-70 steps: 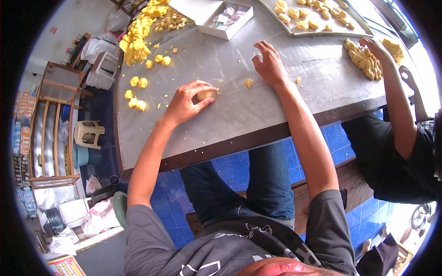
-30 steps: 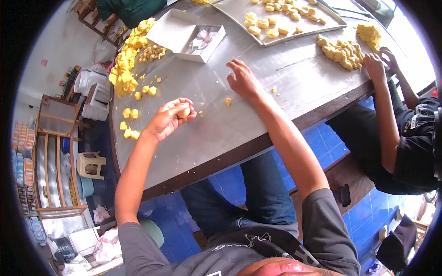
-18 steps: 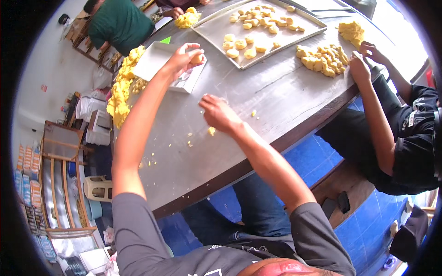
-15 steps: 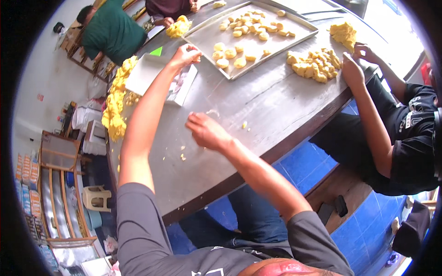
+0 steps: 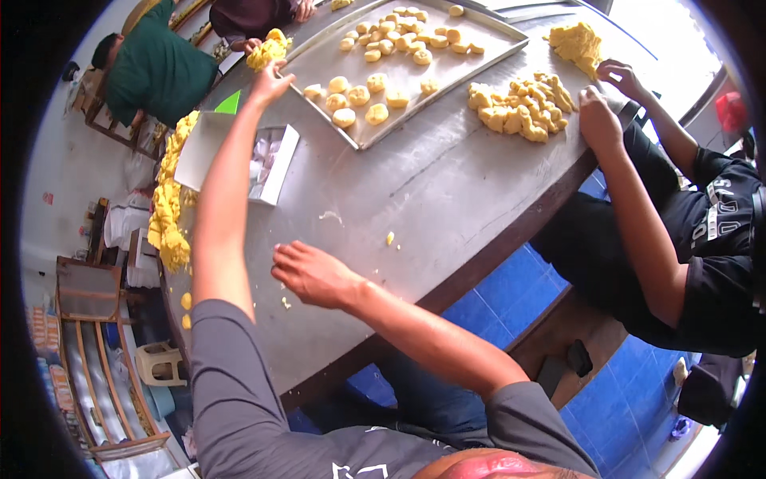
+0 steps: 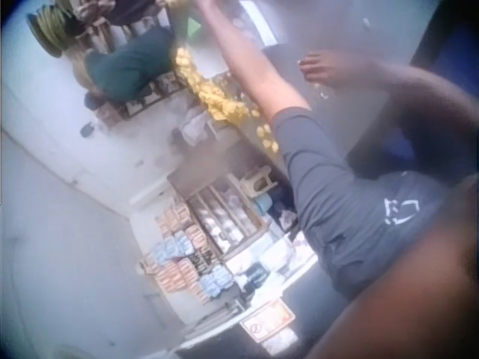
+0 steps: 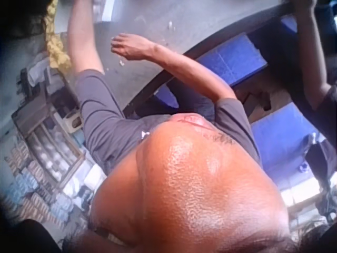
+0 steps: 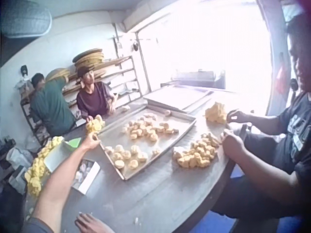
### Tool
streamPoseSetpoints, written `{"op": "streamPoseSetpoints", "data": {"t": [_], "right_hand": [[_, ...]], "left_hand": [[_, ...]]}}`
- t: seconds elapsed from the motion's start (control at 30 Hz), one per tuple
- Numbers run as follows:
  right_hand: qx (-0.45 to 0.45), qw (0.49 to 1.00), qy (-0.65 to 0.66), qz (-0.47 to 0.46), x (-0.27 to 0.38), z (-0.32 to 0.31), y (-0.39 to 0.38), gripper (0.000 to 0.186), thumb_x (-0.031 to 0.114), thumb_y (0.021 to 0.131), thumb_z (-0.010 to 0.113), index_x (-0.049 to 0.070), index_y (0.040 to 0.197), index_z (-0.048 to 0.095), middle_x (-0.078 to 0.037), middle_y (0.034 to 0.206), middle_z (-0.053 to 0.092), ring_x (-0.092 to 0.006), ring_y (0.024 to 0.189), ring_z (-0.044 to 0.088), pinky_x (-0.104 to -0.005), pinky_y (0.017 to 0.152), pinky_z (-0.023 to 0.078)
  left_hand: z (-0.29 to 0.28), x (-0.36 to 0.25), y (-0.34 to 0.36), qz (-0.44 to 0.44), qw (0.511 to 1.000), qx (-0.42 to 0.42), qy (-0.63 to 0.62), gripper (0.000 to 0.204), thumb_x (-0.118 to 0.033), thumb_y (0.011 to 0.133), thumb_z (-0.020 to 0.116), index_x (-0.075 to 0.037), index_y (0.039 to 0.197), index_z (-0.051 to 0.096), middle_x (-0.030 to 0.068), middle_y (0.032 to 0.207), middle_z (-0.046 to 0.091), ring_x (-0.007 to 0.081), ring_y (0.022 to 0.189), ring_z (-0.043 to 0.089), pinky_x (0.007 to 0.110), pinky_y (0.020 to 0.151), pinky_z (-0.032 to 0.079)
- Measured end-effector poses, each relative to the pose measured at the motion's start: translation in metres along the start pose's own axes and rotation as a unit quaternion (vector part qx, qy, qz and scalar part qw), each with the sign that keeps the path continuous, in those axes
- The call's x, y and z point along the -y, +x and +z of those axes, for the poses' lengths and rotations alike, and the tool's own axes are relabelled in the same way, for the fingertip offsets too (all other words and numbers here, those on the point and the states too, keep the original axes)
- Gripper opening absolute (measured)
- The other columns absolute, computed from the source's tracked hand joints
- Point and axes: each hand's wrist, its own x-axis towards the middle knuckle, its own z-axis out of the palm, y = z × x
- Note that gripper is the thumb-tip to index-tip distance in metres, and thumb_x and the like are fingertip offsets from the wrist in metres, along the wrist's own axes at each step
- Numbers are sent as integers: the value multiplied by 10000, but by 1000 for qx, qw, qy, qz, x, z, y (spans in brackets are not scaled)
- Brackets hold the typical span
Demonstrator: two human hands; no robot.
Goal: The person prepares pastries by taking small pieces of yellow dough, flattening them by hand, adding a filling from a pile, and then folding and rolling the dough into a ball before placing it on a metal tray.
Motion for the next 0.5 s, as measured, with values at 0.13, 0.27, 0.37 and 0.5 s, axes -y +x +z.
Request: {"op": "streamPoseSetpoints", "data": {"t": [0.13, 0.27, 0.37, 0.5], "right_hand": [[-39, 993, 24, 107, -28, 3, -5, 219, 78, 716, 584, 19, 926, 601, -157, 986, 590, -316, 1005, 567, -398, 856, 467], [-161, 959, 34, 231, -48, -15, -8, 116, 60, 723, 542, 31, 815, 606, -180, 809, 633, -376, 746, 625, -457, 672, 516], [-151, 944, 67, 284, -40, -20, -2, 185, 147, 769, 563, 34, 876, 662, -189, 755, 657, -374, 714, 644, -442, 685, 526], [-16, 947, 78, 312, -27, -21, -3, 331, 364, 797, 640, 45, 863, 697, -175, 722, 663, -346, 718, 661, -417, 707, 529]], "left_hand": [[-58, -26, -85, 60, 998, 26, -5, 399, -313, 784, 690, -150, 1138, 603, 113, 1135, 632, 266, 1012, 621, 375, 850, 497], [-132, -90, -211, 90, 984, 151, 34, 338, -264, 842, 657, -140, 1150, 591, 81, 1257, 552, 257, 1168, 535, 392, 911, 490], [-191, -105, -301, 127, 966, 170, 146, 377, -288, 832, 645, -125, 1164, 574, 85, 1312, 508, 302, 1201, 501, 430, 1007, 410], [-248, -121, -388, 49, 953, 231, 191, 402, -298, 826, 646, -120, 1178, 567, 107, 1318, 497, 309, 1228, 468, 435, 1039, 373]]}}
